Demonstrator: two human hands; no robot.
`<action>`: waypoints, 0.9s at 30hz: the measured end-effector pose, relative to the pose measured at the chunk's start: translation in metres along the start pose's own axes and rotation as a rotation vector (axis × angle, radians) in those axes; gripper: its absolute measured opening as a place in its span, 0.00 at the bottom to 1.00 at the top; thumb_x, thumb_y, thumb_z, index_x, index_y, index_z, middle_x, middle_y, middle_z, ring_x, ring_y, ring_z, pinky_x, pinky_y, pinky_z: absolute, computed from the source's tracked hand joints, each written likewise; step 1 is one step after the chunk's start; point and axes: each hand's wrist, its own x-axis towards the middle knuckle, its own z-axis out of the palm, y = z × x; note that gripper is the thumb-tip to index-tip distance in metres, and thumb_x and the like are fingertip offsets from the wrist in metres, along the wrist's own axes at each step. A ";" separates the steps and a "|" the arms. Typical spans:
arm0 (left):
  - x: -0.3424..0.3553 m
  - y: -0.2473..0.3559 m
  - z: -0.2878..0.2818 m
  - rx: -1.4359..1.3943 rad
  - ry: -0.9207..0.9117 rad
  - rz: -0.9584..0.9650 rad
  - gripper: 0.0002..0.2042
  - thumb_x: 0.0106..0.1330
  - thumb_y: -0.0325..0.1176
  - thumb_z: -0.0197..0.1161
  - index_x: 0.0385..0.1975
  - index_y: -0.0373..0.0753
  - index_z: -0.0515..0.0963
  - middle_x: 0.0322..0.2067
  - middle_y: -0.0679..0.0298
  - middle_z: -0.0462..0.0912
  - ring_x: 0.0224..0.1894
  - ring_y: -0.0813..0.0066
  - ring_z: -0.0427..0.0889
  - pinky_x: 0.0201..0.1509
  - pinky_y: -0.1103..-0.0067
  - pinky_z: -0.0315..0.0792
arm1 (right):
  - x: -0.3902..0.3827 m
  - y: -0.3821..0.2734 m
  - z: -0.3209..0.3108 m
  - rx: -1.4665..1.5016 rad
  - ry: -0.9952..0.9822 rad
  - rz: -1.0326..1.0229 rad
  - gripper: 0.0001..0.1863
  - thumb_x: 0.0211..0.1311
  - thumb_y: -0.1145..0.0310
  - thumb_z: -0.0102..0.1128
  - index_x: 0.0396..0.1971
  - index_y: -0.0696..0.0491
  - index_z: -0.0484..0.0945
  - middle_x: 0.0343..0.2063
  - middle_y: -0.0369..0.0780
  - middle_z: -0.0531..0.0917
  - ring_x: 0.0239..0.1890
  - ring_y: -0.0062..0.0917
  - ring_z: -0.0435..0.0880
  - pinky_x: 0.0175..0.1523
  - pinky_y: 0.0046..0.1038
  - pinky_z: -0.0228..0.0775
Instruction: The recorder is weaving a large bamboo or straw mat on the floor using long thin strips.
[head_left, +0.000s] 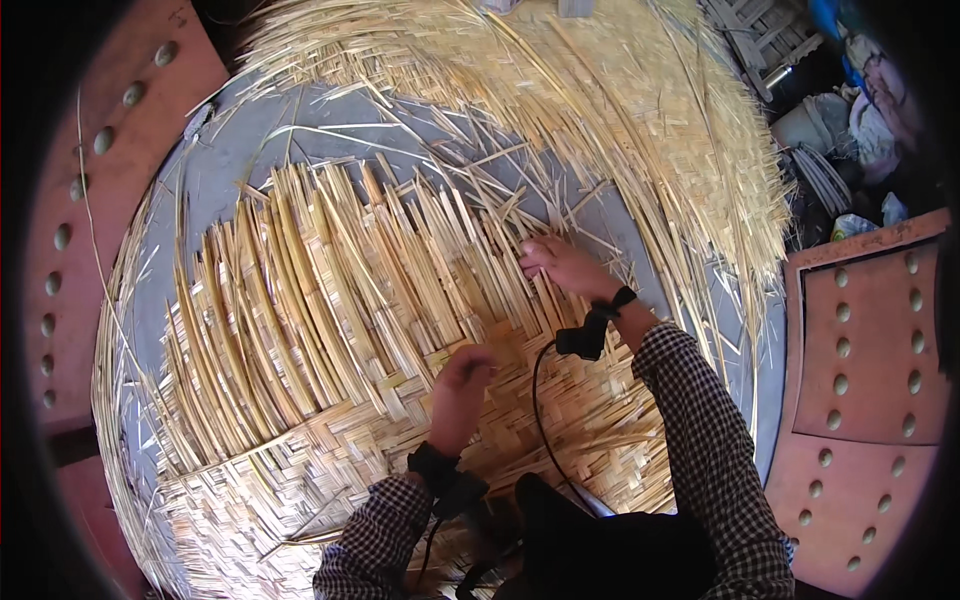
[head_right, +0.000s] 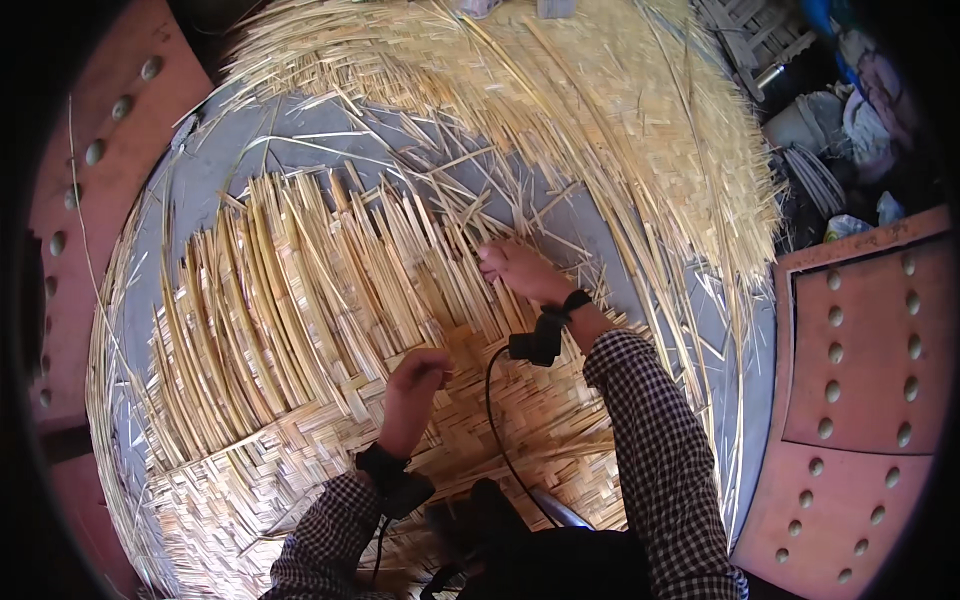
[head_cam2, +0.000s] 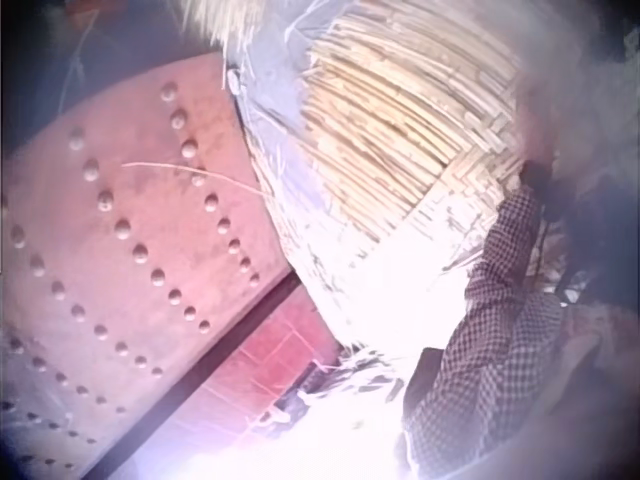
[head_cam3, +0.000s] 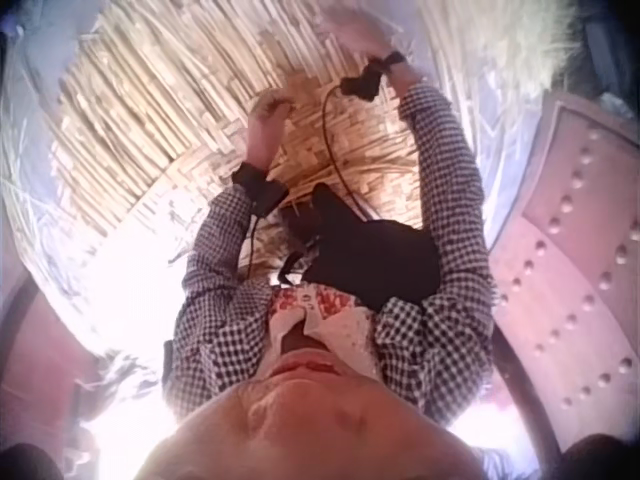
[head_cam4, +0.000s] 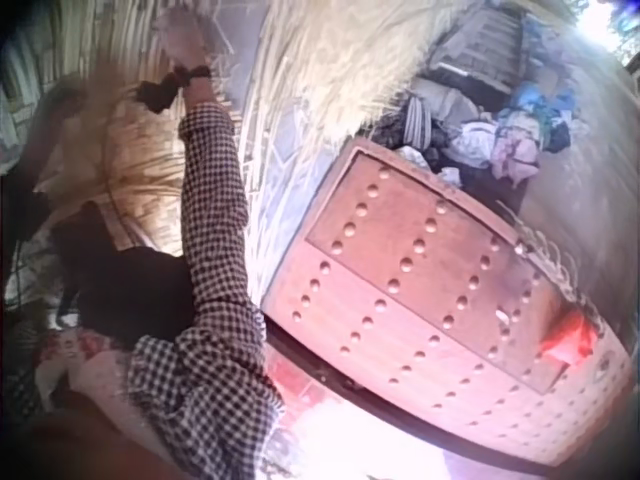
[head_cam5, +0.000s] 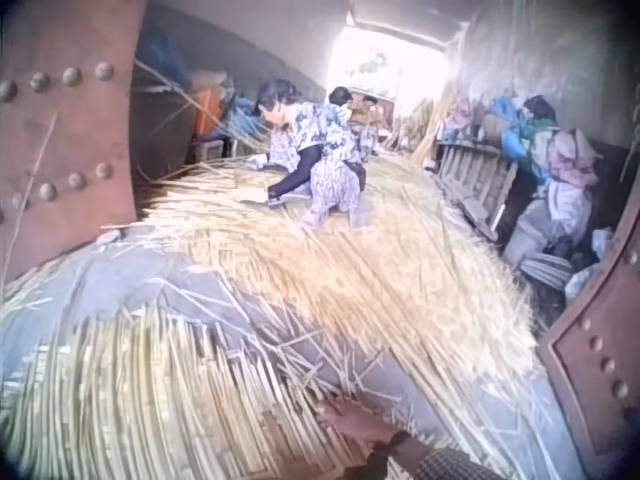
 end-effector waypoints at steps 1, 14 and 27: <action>0.002 0.001 0.004 0.002 0.002 -0.042 0.08 0.69 0.19 0.53 0.41 0.37 0.78 0.35 0.71 0.78 0.39 0.83 0.76 0.47 0.83 0.71 | 0.000 -0.001 0.001 0.049 0.031 -0.001 0.15 0.71 0.61 0.57 0.41 0.59 0.76 0.32 0.38 0.80 0.36 0.24 0.81 0.47 0.27 0.74; 0.044 0.005 0.050 0.147 0.042 0.053 0.08 0.72 0.24 0.56 0.46 0.34 0.78 0.39 0.66 0.82 0.41 0.80 0.79 0.46 0.80 0.74 | -0.051 -0.053 0.013 -0.378 -0.016 -0.396 0.10 0.59 0.70 0.69 0.31 0.56 0.74 0.24 0.37 0.70 0.30 0.23 0.72 0.39 0.26 0.66; 0.022 0.009 0.074 -0.194 -0.119 0.019 0.11 0.77 0.30 0.52 0.50 0.33 0.78 0.38 0.68 0.81 0.40 0.82 0.77 0.47 0.82 0.74 | -0.117 -0.062 0.054 -0.129 0.363 -0.405 0.07 0.59 0.72 0.67 0.35 0.57 0.80 0.29 0.38 0.80 0.33 0.29 0.80 0.41 0.30 0.71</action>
